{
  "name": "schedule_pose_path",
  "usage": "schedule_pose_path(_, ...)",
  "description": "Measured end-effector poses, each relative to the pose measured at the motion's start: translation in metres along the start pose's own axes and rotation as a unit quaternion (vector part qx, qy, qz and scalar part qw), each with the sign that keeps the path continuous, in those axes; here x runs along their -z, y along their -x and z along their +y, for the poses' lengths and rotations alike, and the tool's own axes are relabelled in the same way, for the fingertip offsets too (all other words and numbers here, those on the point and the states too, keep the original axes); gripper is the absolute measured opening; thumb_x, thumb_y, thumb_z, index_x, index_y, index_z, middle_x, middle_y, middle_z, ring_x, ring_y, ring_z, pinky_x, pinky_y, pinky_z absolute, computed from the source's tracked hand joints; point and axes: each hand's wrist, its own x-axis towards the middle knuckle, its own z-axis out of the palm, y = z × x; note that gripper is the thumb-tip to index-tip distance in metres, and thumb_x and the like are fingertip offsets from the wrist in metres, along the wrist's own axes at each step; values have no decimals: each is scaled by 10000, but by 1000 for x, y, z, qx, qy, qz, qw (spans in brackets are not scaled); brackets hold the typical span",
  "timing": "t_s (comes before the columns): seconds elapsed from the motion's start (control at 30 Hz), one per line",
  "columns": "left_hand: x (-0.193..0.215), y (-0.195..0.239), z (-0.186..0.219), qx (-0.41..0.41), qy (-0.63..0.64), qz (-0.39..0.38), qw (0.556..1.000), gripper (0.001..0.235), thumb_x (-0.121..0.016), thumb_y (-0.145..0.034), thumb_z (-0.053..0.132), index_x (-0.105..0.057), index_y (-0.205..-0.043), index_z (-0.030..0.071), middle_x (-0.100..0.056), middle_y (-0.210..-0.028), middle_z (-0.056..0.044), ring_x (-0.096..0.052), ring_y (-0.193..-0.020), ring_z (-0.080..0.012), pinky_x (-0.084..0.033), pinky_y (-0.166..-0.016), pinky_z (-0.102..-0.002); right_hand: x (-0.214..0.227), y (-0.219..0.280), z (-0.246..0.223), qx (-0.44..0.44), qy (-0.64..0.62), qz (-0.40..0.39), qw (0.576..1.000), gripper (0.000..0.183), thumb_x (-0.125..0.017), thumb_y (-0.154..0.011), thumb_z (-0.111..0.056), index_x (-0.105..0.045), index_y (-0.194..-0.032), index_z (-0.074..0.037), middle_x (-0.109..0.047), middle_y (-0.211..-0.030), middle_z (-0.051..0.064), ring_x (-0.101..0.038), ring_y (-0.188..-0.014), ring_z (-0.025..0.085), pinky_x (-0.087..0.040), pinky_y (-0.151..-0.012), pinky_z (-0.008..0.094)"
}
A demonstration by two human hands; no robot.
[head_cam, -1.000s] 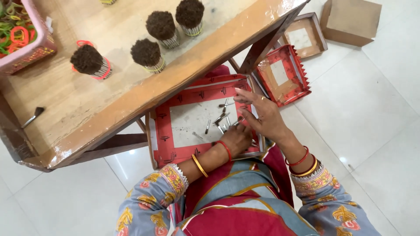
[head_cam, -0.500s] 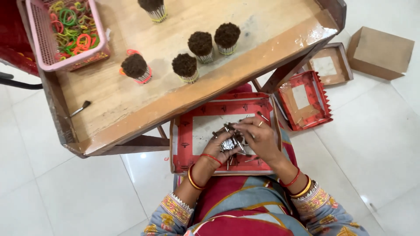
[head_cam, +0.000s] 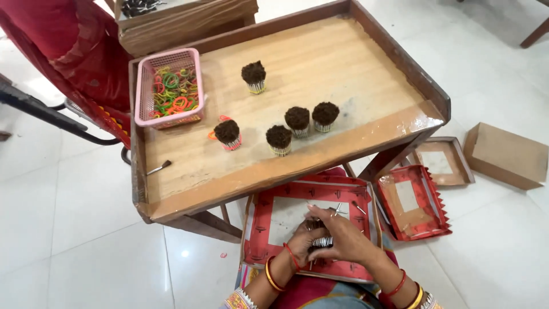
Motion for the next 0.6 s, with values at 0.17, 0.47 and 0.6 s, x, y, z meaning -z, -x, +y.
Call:
schedule_pose_path(0.17, 3, 3, 11, 1, -1, 4, 1000, 429, -722, -887, 30, -615, -1300, 85, -691, -1180, -56, -711, -1023, -187, -607, -768, -318, -7, -3, 10, 30, 3, 12, 999, 1089, -919, -691, -266, -301, -1574, -115, -640, -1310, 199, -638, -1157, 396, -520, -961, 471)
schedule_pose_path(0.47, 1, 11, 15, -86, -96, -32, 991, 752, -672, -841, -69, -365, -1507, 97, -656, -1178, -68, -676, -1012, -169, -585, -792, -294, 0, -3, 8, 28, -51, 63, 996, 739, -883, -695, -188, -585, -1365, -85, -679, -1196, 192, -664, -1090, 369, -539, -909, 440)
schedule_pose_path(0.6, -6, 11, 19, -144, -272, 54, 950, 899, -684, -802, -61, -288, -1571, 183, -651, -978, -89, -640, -842, -181, -584, -695, -342, -5, 3, 6, 19, -13, 144, 989, 300, -771, -827, -25, -756, -1122, -70, -729, -1051, 124, -719, -973, 294, -583, -835, 376)
